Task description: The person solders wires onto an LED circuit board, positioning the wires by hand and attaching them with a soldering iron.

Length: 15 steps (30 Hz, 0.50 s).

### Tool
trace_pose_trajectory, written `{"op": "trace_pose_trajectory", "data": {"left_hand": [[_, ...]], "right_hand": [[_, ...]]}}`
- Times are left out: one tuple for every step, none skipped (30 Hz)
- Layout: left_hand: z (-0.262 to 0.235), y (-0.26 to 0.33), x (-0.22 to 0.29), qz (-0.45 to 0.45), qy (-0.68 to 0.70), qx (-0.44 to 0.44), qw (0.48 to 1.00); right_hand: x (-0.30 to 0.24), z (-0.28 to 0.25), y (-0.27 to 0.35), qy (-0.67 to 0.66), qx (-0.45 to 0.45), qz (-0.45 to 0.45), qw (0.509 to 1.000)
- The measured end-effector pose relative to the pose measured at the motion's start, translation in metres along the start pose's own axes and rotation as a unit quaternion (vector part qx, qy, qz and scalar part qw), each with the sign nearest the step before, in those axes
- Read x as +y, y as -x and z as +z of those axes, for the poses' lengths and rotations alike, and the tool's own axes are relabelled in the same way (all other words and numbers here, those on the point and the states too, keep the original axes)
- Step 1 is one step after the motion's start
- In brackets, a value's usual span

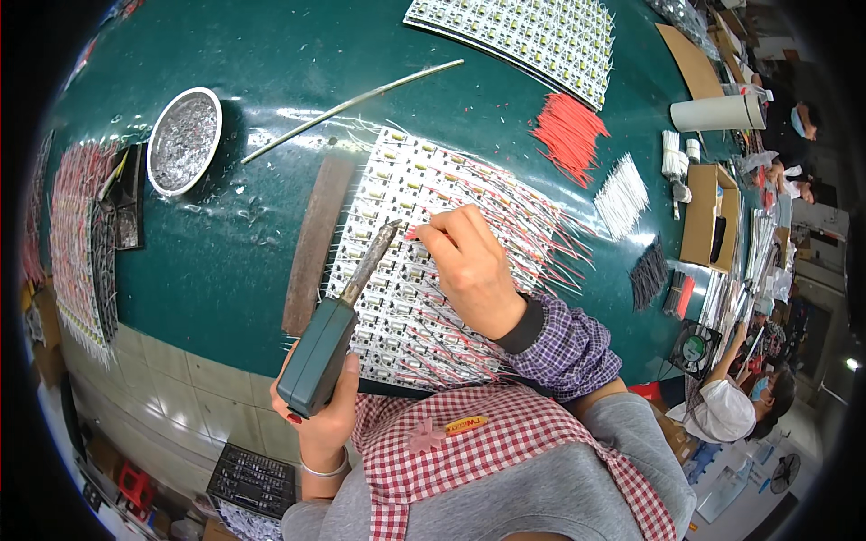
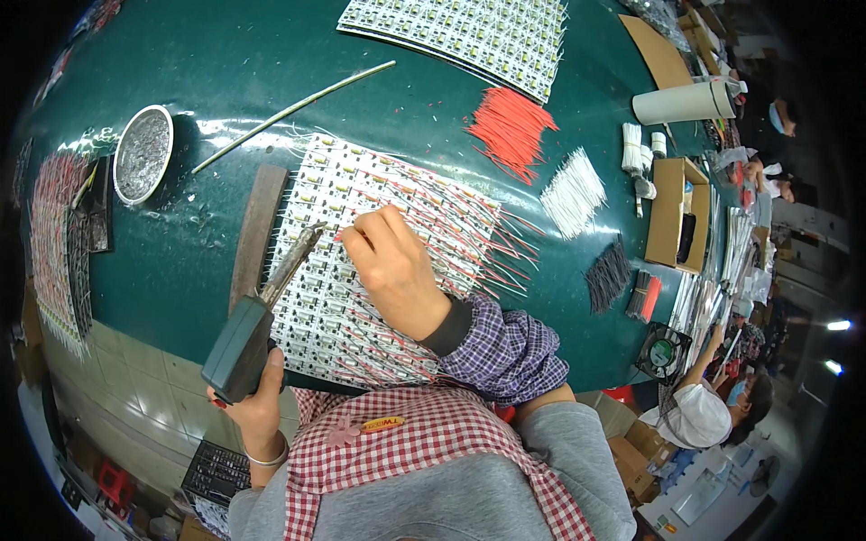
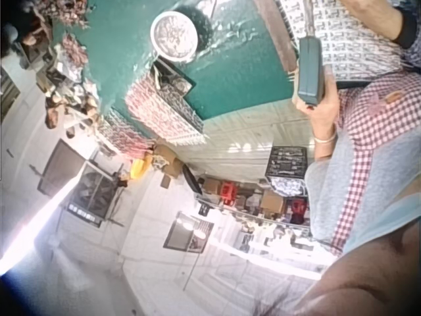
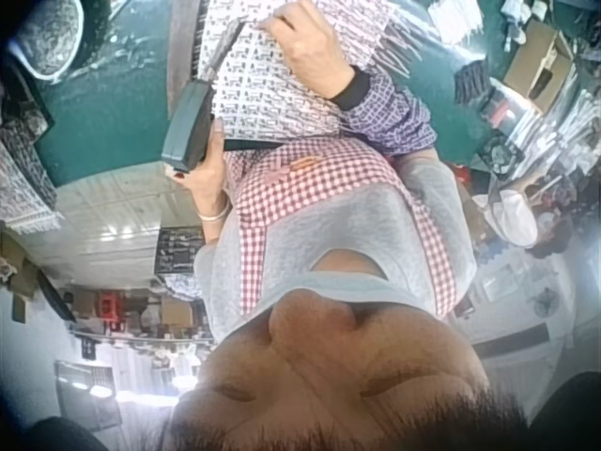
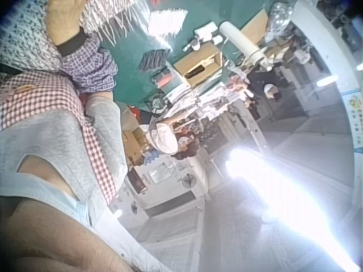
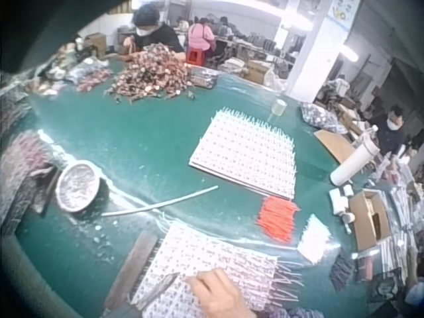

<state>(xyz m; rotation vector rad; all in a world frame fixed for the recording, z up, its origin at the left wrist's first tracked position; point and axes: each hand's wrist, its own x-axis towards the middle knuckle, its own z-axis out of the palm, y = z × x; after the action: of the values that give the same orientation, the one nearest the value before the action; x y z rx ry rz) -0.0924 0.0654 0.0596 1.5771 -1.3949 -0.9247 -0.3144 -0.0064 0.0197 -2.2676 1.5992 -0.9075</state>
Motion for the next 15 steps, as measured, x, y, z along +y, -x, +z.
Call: {"op": "trace_pose_trajectory", "data": {"left_hand": [[-0.001,0.001,-0.001,0.005,-0.005,-0.001,1.000],[-0.001,0.002,-0.001,0.010,-0.011,-0.001,1.000],[-0.002,0.004,-0.002,0.010,-0.011,0.000,1.000],[-0.002,0.007,-0.003,-0.005,0.000,0.005,1.000],[-0.002,0.009,-0.004,-0.020,0.011,0.011,1.000],[-0.002,0.008,-0.004,-0.020,0.012,0.010,1.000],[-0.002,0.008,-0.003,-0.021,0.013,0.004,1.000],[-0.001,0.007,-0.002,-0.021,0.015,-0.003,1.000],[-0.002,0.008,-0.003,-0.021,0.014,-0.003,1.000],[-0.002,0.009,-0.004,-0.017,0.014,-0.007,1.000],[-0.003,0.010,-0.004,-0.013,0.014,-0.012,1.000],[-0.003,0.010,-0.005,-0.014,0.014,-0.011,1.000],[-0.003,0.010,-0.005,-0.014,0.016,-0.013,1.000],[-0.003,0.010,-0.005,-0.014,0.017,-0.014,1.000],[-0.002,0.010,-0.005,-0.014,0.017,-0.014,1.000]], "right_hand": [[0.000,0.000,0.000,0.000,0.005,-0.009,1.000],[-0.001,-0.002,0.001,0.000,0.005,-0.010,1.000],[-0.004,-0.005,0.002,-0.004,0.010,-0.014,1.000],[-0.007,-0.007,0.004,-0.008,0.015,-0.017,1.000],[-0.009,-0.007,0.005,-0.008,0.014,-0.019,1.000],[-0.010,-0.007,0.007,-0.018,0.006,-0.014,1.000],[-0.011,-0.006,0.009,-0.028,-0.002,-0.010,1.000],[-0.009,-0.005,0.010,-0.028,-0.003,-0.009,1.000],[-0.008,-0.003,0.011,-0.030,-0.004,-0.009,0.999],[-0.008,-0.002,0.012,-0.033,-0.005,-0.010,0.999],[-0.009,-0.002,0.012,-0.033,-0.005,-0.010,0.999],[-0.009,-0.001,0.012,-0.035,-0.006,-0.009,0.999],[-0.009,-0.001,0.013,-0.037,-0.006,-0.008,0.999],[-0.010,0.000,0.013,-0.037,-0.006,-0.008,0.999],[-0.009,0.000,0.013,-0.035,-0.010,-0.006,0.999]]}}
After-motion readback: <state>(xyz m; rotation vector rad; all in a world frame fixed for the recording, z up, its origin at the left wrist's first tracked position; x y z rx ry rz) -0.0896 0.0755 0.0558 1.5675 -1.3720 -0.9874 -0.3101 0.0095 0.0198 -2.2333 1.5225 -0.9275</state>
